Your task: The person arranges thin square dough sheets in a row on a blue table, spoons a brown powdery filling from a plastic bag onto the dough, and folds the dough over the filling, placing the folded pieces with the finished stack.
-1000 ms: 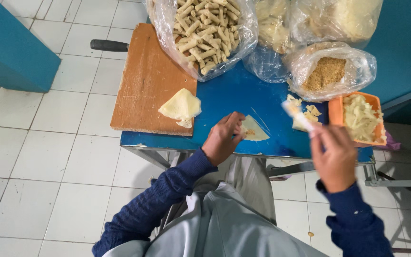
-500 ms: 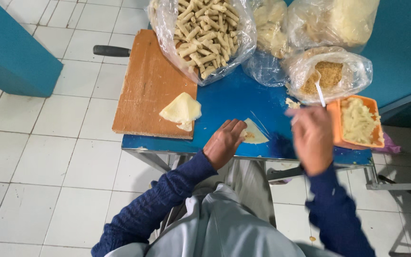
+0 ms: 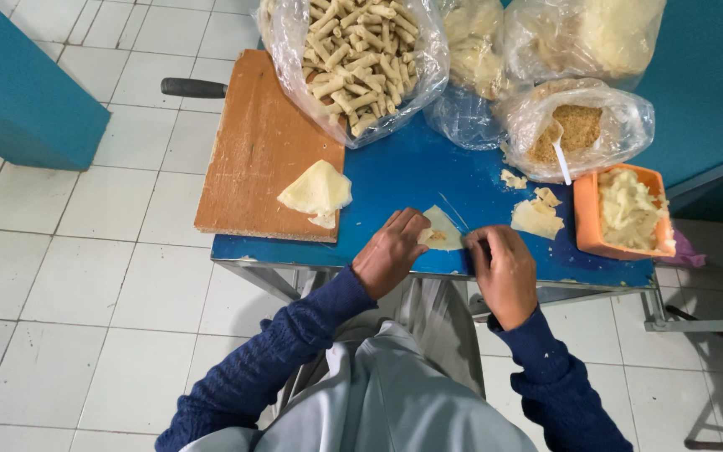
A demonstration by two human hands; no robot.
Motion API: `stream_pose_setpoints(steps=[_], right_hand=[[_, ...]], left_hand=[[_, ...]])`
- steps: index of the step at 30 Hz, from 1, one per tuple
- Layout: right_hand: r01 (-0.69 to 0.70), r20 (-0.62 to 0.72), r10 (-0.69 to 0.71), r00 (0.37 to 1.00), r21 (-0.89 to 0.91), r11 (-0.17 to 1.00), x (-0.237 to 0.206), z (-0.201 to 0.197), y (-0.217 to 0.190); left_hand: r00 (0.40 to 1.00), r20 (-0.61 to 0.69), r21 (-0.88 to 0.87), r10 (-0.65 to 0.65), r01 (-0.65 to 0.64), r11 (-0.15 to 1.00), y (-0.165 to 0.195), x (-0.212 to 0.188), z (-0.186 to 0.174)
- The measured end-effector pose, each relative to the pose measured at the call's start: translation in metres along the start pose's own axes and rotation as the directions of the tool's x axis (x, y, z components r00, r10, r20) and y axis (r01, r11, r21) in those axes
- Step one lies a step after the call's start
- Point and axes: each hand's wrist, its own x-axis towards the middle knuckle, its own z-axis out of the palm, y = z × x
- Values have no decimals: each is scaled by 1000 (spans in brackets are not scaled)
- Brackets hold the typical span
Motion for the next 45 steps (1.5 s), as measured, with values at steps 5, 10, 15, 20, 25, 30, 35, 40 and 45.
stream_pose_setpoints(steps=[5,10,15,20,25,30,35,40,45], right_hand=[[72,20,-70,997,-128,989,3,0,-4],[64,0,-65,998,-94,993,5,1,-6],[39,-9,-40,999,-68,997,6,3,-5],[1,19,1,1000,-100,995,10,5,-5],[-56,14,56,998,18,998,10,3,-8],[-38,36,33,999,155,987,9,-2,-13],[59,31,-67,997,200,978,6,-1,-21],[203,47,-205,978,43,978,5,3,-18],[239,43,-239,970,8,971,10,10,-7]], left_hand=[[1000,20,6,-3,3,1000,0,-1,1],[1000,20,17,-11,11,1000,0,-2,3],[999,39,32,-16,14,999,1,-2,3],[999,44,56,-11,9,998,3,-2,2],[997,74,81,-23,17,997,4,-1,2],[997,79,95,-18,11,995,3,1,3],[997,73,61,-13,8,998,3,1,3],[997,79,68,10,-15,998,2,1,1],[997,73,91,22,-29,995,3,4,3]])
